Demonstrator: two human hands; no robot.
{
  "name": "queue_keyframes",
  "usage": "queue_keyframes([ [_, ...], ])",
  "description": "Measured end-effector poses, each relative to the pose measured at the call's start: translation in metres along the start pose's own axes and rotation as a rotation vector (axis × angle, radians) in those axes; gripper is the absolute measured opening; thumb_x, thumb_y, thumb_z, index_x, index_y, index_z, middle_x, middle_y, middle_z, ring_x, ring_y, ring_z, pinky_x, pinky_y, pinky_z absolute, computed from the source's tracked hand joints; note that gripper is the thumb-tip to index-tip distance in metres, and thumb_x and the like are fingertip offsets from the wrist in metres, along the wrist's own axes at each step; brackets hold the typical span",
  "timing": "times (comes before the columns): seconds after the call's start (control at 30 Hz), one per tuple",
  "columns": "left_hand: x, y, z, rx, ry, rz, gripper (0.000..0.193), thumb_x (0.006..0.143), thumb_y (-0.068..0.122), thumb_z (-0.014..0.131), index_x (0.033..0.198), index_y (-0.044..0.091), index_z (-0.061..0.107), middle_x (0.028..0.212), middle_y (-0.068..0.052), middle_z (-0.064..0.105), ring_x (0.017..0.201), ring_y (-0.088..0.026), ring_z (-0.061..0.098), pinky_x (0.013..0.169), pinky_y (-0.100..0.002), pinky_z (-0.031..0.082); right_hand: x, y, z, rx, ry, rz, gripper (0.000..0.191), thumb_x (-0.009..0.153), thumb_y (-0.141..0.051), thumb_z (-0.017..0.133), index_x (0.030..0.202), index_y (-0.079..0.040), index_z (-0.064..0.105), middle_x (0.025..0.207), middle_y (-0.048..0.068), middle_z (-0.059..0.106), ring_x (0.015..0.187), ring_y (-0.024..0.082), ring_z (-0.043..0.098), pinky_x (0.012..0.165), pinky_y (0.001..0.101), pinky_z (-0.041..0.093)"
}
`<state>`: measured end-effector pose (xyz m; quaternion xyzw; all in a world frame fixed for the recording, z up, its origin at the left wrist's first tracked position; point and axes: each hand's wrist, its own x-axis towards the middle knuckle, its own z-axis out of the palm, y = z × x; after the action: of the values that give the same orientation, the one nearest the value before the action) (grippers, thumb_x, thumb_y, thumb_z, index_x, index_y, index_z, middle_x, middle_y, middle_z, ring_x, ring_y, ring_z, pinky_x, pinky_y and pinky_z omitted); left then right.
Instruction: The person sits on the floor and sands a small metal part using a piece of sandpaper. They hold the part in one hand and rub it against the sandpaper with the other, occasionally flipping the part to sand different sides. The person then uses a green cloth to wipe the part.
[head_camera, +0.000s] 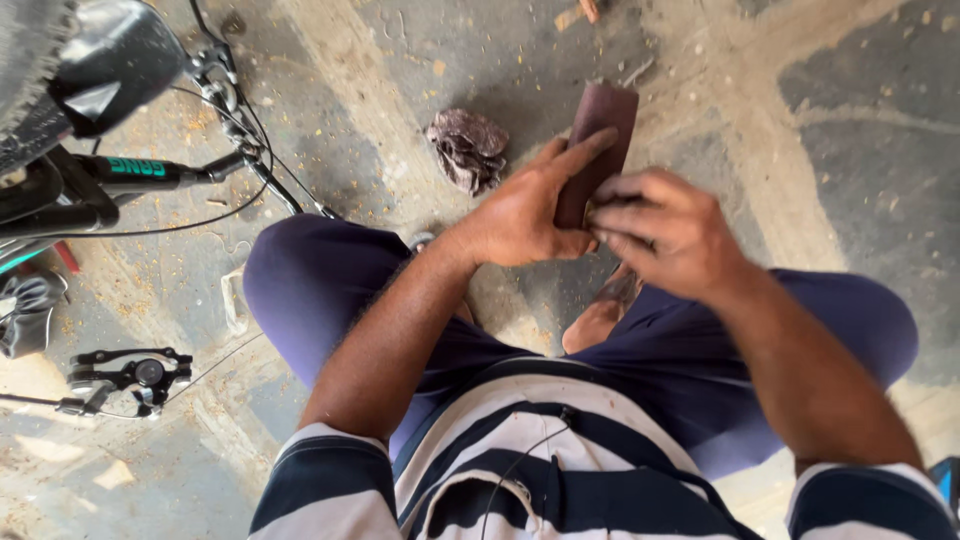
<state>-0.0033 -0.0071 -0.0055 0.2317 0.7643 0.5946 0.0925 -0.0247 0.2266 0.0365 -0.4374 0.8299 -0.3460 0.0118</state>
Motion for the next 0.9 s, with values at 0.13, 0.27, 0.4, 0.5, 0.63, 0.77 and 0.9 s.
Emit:
queue_keyframes([
  [0.13, 0.000, 0.003, -0.001, -0.031, -0.048, -0.118, 0.111, 0.073, 0.018, 0.090, 0.164, 0.011, 0.026, 0.137, -0.021, 0.054, 0.122, -0.036, 0.063, 0.103, -0.040, 0.056, 0.002, -0.002, -0.004, -0.015, -0.010, 0.008, 0.025, 0.083, -0.006, 0.085, 0.106, -0.002, 0.076, 0.119, 0.016, 0.069, 0.101, 0.027, 0.071, 0.080, 0.0335, 0.063],
  [0.27, 0.000, 0.004, -0.003, -0.076, -0.036, -0.098, 0.112, 0.072, 0.019, 0.091, 0.163, 0.011, 0.027, 0.137, -0.020, 0.055, 0.122, -0.035, 0.064, 0.103, -0.039, 0.057, -0.001, -0.009, -0.010, -0.033, -0.032, 0.027, 0.026, 0.080, -0.006, 0.084, 0.104, -0.002, 0.076, 0.118, 0.015, 0.070, 0.103, 0.030, 0.072, 0.084, 0.0378, 0.061],
  [0.4, 0.002, 0.005, -0.004, -0.062, -0.010, -0.049, 0.113, 0.073, 0.020, 0.094, 0.163, 0.011, 0.026, 0.137, -0.020, 0.055, 0.124, -0.036, 0.061, 0.104, -0.040, 0.054, -0.009, -0.008, -0.008, -0.024, -0.010, 0.111, 0.022, 0.080, -0.005, 0.082, 0.101, -0.001, 0.075, 0.116, 0.016, 0.071, 0.103, 0.029, 0.072, 0.086, 0.0393, 0.061],
  [0.5, 0.003, 0.007, -0.007, -0.106, -0.035, -0.187, 0.110, 0.072, 0.020, 0.088, 0.164, 0.013, 0.026, 0.133, -0.018, 0.056, 0.118, -0.033, 0.064, 0.100, -0.038, 0.056, -0.018, 0.003, -0.009, 0.610, 0.150, 0.309, 0.027, 0.093, -0.005, 0.077, 0.118, 0.000, 0.067, 0.123, 0.019, 0.067, 0.111, 0.026, 0.068, 0.097, 0.0375, 0.059],
  [0.63, 0.004, 0.015, -0.009, -0.019, -0.039, -0.181, 0.109, 0.071, 0.021, 0.089, 0.163, 0.013, 0.029, 0.129, -0.020, 0.057, 0.117, -0.036, 0.061, 0.100, -0.041, 0.052, -0.024, 0.023, -0.010, 1.569, 0.394, 0.349, 0.035, 0.098, 0.000, 0.069, 0.133, 0.002, 0.063, 0.125, 0.025, 0.067, 0.108, 0.027, 0.070, 0.099, 0.0341, 0.059],
  [0.77, 0.006, 0.022, -0.008, -0.035, -0.054, -0.128, 0.109, 0.071, 0.022, 0.090, 0.161, 0.011, 0.030, 0.134, -0.021, 0.055, 0.121, -0.037, 0.060, 0.103, -0.042, 0.050, -0.025, 0.033, -0.005, 1.787, 0.396, 0.291, 0.037, 0.100, 0.003, 0.065, 0.137, 0.002, 0.060, 0.130, 0.027, 0.064, 0.118, 0.032, 0.068, 0.105, 0.0373, 0.059],
  [0.9, 0.006, 0.021, -0.008, -0.035, -0.063, -0.110, 0.111, 0.071, 0.022, 0.090, 0.162, 0.010, 0.028, 0.134, -0.021, 0.055, 0.123, -0.037, 0.059, 0.105, -0.042, 0.049, -0.026, 0.035, -0.001, 1.786, 0.395, 0.241, 0.038, 0.100, 0.003, 0.064, 0.138, 0.002, 0.061, 0.134, 0.027, 0.062, 0.122, 0.033, 0.066, 0.105, 0.0377, 0.058],
])
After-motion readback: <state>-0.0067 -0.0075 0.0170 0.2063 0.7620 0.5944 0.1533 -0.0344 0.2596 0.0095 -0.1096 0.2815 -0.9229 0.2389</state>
